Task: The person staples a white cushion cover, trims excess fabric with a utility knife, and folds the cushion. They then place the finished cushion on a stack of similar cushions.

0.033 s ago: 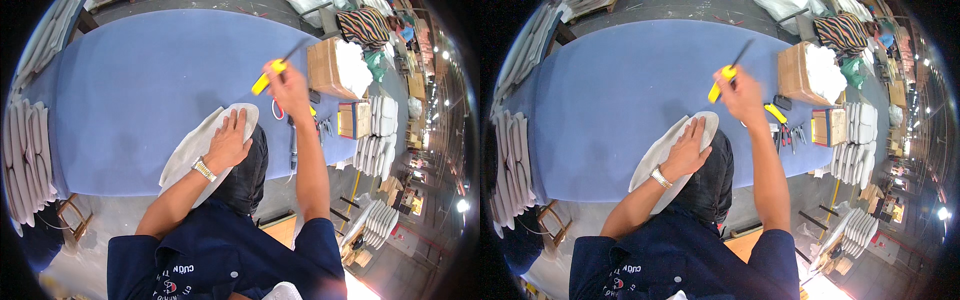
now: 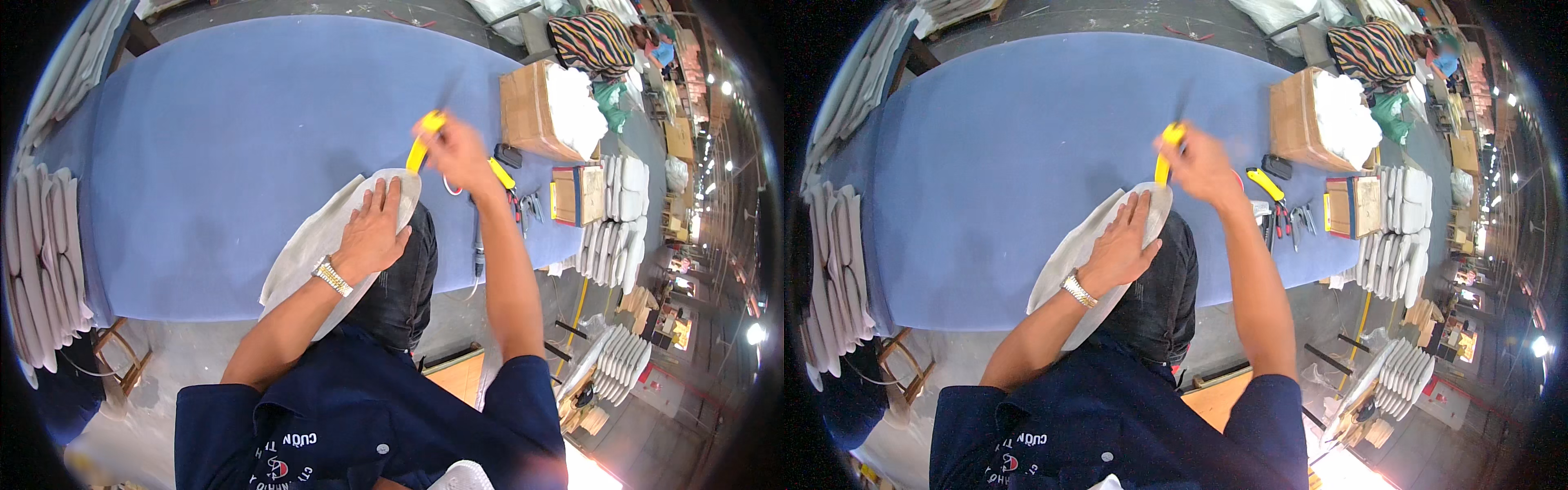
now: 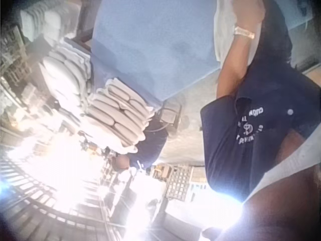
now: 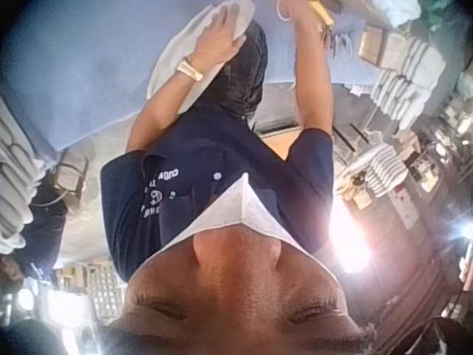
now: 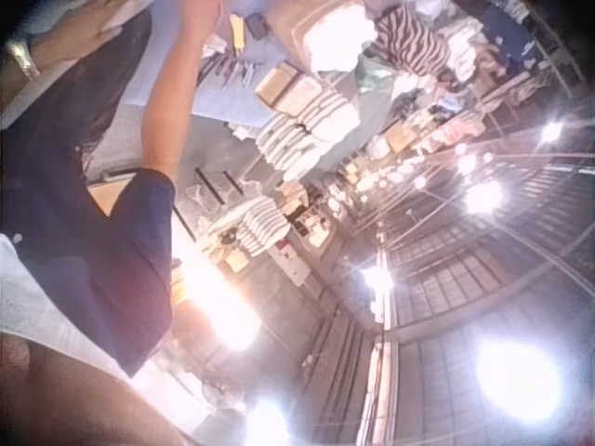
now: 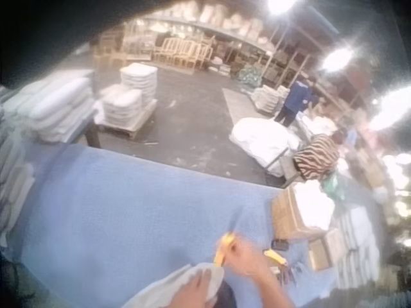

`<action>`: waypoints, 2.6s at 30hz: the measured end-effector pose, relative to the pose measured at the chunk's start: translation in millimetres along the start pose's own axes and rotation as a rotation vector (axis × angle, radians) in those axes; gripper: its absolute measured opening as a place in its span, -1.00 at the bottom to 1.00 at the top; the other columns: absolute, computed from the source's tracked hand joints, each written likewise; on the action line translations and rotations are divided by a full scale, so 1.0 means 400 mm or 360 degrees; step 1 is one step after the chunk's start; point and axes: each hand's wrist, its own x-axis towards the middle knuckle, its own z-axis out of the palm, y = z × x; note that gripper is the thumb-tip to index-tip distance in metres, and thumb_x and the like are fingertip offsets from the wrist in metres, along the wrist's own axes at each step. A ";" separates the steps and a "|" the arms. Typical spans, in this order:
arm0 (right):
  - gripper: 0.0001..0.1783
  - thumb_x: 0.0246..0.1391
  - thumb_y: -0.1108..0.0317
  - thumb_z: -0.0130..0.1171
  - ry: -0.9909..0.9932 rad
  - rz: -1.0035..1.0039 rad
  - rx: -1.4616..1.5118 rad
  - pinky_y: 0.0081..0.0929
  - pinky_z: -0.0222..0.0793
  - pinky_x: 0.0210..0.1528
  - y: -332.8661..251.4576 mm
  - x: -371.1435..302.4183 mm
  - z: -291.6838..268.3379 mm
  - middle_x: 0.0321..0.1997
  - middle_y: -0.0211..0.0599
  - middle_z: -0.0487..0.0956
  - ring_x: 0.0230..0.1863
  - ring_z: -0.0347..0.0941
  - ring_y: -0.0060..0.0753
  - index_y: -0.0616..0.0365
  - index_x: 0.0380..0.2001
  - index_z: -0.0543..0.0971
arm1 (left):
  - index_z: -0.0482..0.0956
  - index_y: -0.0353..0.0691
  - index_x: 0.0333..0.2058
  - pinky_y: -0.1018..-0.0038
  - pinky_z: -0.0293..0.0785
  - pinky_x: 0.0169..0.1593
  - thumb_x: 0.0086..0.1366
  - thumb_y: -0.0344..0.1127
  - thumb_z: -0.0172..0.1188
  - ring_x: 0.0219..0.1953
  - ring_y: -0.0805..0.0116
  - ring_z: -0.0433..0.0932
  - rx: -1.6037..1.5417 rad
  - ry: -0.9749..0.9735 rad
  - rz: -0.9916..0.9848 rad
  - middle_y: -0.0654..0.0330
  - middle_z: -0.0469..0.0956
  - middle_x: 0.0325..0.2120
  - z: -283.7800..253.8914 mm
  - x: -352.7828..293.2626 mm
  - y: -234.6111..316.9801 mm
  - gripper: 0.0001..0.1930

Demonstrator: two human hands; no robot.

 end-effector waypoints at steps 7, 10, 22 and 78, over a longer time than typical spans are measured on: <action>-0.70 0.37 0.17 0.23 0.0433 -0.0213 0.0730 -0.52 0.46 -0.42 -0.095 0.004 -0.060 -0.28 -0.32 0.69 -0.46 0.58 -0.59 0.20 -0.08 0.54 | -0.11 -0.29 0.51 -0.06 0.21 0.44 0.39 -0.15 0.21 0.49 -0.35 0.07 0.0015 0.0025 -0.0053 -0.27 -0.03 0.50 -0.015 0.009 0.001 -0.10; -0.72 0.41 0.20 0.16 0.0227 -0.0116 0.0465 -0.56 0.47 -0.39 0.005 -0.010 -0.014 -0.20 -0.30 0.69 -0.48 0.55 -0.62 0.17 -0.01 0.54 | -0.10 -0.29 0.51 -0.08 0.23 0.43 0.38 -0.15 0.22 0.48 -0.36 0.08 -0.0003 0.0009 -0.0008 -0.28 -0.01 0.49 -0.012 0.013 0.003 -0.11; -0.70 0.43 0.10 0.13 -0.0098 0.0089 0.0227 -0.61 0.47 -0.46 0.055 -0.026 0.045 -0.31 -0.41 0.67 -0.51 0.53 -0.65 0.10 -0.04 0.57 | -0.08 -0.31 0.50 -0.06 0.24 0.42 0.37 -0.15 0.23 0.46 -0.41 0.12 0.0065 0.0056 0.0045 -0.30 0.02 0.48 0.002 0.012 0.009 -0.10; -0.45 0.27 -0.17 0.18 0.0697 0.0847 -0.0280 0.02 0.53 -0.19 0.327 -0.321 0.211 -0.30 0.04 0.70 -0.25 0.63 0.20 0.13 -0.06 0.59 | -0.01 -0.31 0.50 0.15 0.22 0.45 0.29 -0.14 0.31 0.48 -0.21 0.13 0.0048 0.0155 0.0502 -0.30 0.11 0.45 -0.055 -0.106 -0.085 -0.06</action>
